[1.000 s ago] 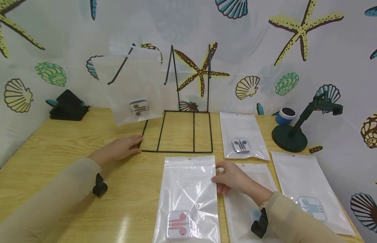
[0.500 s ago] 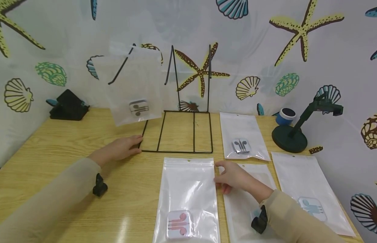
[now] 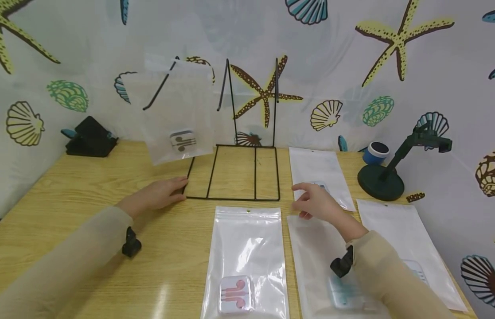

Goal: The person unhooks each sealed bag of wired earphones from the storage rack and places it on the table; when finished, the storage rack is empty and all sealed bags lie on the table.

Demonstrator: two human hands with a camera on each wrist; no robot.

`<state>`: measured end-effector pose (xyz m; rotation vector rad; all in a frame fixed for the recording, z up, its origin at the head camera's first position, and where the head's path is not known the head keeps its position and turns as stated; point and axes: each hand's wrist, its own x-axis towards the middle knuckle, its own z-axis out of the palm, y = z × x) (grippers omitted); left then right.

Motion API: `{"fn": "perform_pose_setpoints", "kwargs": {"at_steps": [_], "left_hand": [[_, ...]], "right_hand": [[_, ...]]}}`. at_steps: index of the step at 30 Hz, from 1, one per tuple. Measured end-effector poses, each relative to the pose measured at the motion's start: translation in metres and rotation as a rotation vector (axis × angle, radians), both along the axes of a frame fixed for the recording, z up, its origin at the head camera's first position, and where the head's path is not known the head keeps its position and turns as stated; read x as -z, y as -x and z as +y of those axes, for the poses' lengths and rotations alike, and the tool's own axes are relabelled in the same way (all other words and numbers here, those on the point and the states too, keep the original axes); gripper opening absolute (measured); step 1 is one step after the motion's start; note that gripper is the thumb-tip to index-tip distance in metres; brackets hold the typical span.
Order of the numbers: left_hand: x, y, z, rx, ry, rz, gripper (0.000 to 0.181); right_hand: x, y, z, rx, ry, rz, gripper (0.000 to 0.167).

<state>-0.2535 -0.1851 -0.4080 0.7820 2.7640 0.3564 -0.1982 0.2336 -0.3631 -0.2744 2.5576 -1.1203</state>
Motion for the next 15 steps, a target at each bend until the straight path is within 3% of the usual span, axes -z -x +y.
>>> {"fn": "perform_pose_setpoints", "kwargs": {"at_steps": [7, 15], "left_hand": [[-0.001, 0.000, 0.000, 0.002, 0.007, -0.004, 0.058], [-0.001, 0.000, 0.000, 0.005, 0.007, 0.003, 0.059]], "right_hand": [[-0.002, 0.021, 0.007, 0.026, 0.028, 0.031, 0.046], [0.009, 0.037, -0.001, -0.008, 0.069, 0.042, 0.040]]}}
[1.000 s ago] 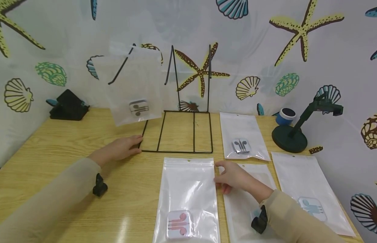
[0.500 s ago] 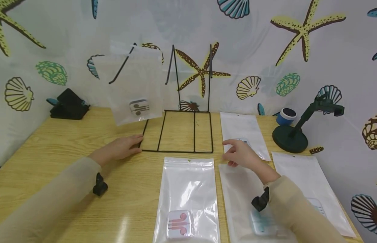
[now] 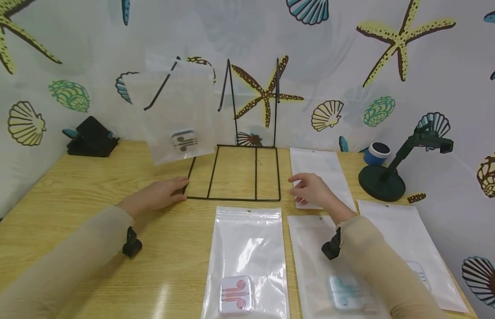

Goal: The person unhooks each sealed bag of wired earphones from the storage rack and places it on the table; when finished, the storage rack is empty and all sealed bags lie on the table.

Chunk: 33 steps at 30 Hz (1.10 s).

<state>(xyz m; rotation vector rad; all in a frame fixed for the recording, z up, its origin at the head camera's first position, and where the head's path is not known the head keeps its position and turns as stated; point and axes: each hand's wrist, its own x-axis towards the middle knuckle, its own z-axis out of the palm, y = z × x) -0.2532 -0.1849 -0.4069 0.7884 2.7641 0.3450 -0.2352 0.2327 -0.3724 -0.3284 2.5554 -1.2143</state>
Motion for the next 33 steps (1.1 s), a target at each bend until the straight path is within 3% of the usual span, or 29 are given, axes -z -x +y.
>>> {"fn": "perform_pose_setpoints", "kwargs": {"at_steps": [11, 17, 22, 33], "left_hand": [[-0.003, -0.002, 0.002, 0.021, -0.004, 0.034, 0.057], [-0.002, -0.001, 0.000, 0.012, -0.005, 0.013, 0.058], [-0.001, 0.000, 0.000, 0.025, -0.007, 0.034, 0.058], [0.003, 0.002, -0.003, 0.021, -0.020, 0.023, 0.060]], "right_hand": [[0.018, 0.013, -0.021, -0.073, 0.002, -0.017, 0.031], [0.023, 0.017, -0.031, -0.077, -0.051, -0.069, 0.022], [0.029, 0.020, -0.036, -0.096, -0.078, -0.064, 0.017], [0.028, 0.017, -0.046, -0.063, -0.104, -0.101, 0.013]]}}
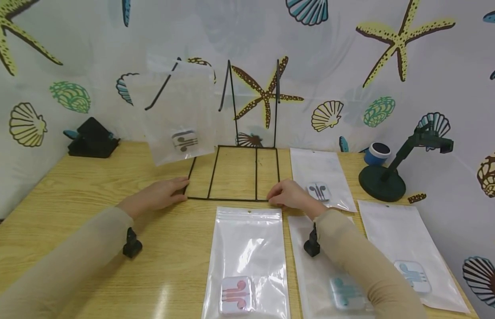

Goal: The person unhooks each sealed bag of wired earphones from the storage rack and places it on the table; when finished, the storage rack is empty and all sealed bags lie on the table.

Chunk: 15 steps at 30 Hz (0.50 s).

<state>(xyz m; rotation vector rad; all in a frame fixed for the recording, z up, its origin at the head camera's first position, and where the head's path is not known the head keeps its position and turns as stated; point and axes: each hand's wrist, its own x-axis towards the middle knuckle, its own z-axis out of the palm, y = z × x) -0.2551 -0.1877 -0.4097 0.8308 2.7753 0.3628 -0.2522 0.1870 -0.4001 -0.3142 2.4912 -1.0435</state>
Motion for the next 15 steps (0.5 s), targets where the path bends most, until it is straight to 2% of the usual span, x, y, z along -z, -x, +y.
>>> {"fn": "perform_pose_setpoints", "kwargs": {"at_steps": [9, 13, 15], "left_hand": [[0.002, -0.004, -0.010, 0.008, -0.084, -0.022, 0.059], [-0.005, -0.008, -0.013, -0.001, -0.158, -0.026, 0.058], [-0.011, -0.011, -0.014, -0.027, -0.183, -0.025, 0.057]], "right_hand": [[0.001, 0.002, -0.003, 0.020, -0.023, -0.008, 0.009], [0.003, 0.004, -0.003, 0.018, -0.025, -0.014, 0.007], [0.003, 0.005, -0.002, 0.013, -0.026, -0.015, 0.007]]}}
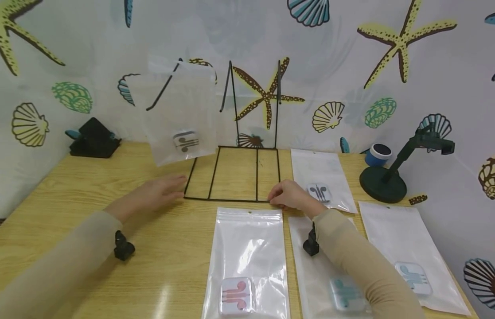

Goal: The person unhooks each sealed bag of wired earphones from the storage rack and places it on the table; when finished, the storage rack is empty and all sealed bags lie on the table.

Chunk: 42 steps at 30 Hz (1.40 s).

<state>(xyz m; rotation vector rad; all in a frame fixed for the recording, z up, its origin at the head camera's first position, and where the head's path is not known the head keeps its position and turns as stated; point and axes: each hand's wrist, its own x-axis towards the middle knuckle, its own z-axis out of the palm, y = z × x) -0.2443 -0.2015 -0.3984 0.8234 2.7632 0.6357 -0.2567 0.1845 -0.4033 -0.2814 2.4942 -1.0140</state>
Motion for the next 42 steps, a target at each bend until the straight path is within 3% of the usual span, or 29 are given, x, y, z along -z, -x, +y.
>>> {"fn": "perform_pose_setpoints", "kwargs": {"at_steps": [3, 5, 10, 14, 18, 23, 28, 37, 42], "left_hand": [[-0.012, -0.004, -0.001, -0.046, -0.024, 0.024, 0.054], [-0.023, -0.005, -0.002, -0.059, -0.047, 0.084, 0.053], [-0.051, -0.011, -0.007, -0.085, -0.159, 0.352, 0.048], [-0.068, -0.015, -0.014, -0.140, -0.270, 0.551, 0.045], [-0.078, -0.012, -0.022, -0.182, -0.351, 0.713, 0.044], [-0.083, -0.006, -0.031, -0.284, -0.417, 0.792, 0.048], [-0.086, 0.002, -0.030, -0.333, -0.534, 0.749, 0.053], [-0.090, 0.018, -0.025, -0.435, -0.783, 0.330, 0.058], [-0.085, 0.032, -0.026, -0.451, -0.825, 0.117, 0.060]], "right_hand": [[0.000, 0.000, 0.000, 0.001, 0.001, -0.003, 0.006], [0.001, 0.001, 0.000, -0.002, -0.001, -0.005, 0.006], [0.000, 0.002, 0.000, 0.003, -0.012, -0.012, 0.005], [0.000, 0.002, 0.000, 0.001, -0.019, -0.010, 0.006], [0.000, 0.001, 0.000, 0.000, -0.021, -0.009, 0.006], [0.000, 0.001, 0.000, -0.001, -0.021, -0.010, 0.005], [-0.001, 0.001, 0.000, -0.003, -0.029, -0.008, 0.005], [-0.001, 0.003, 0.000, -0.018, -0.029, -0.003, 0.005], [0.000, 0.004, 0.000, -0.024, -0.034, 0.002, 0.005]]}}
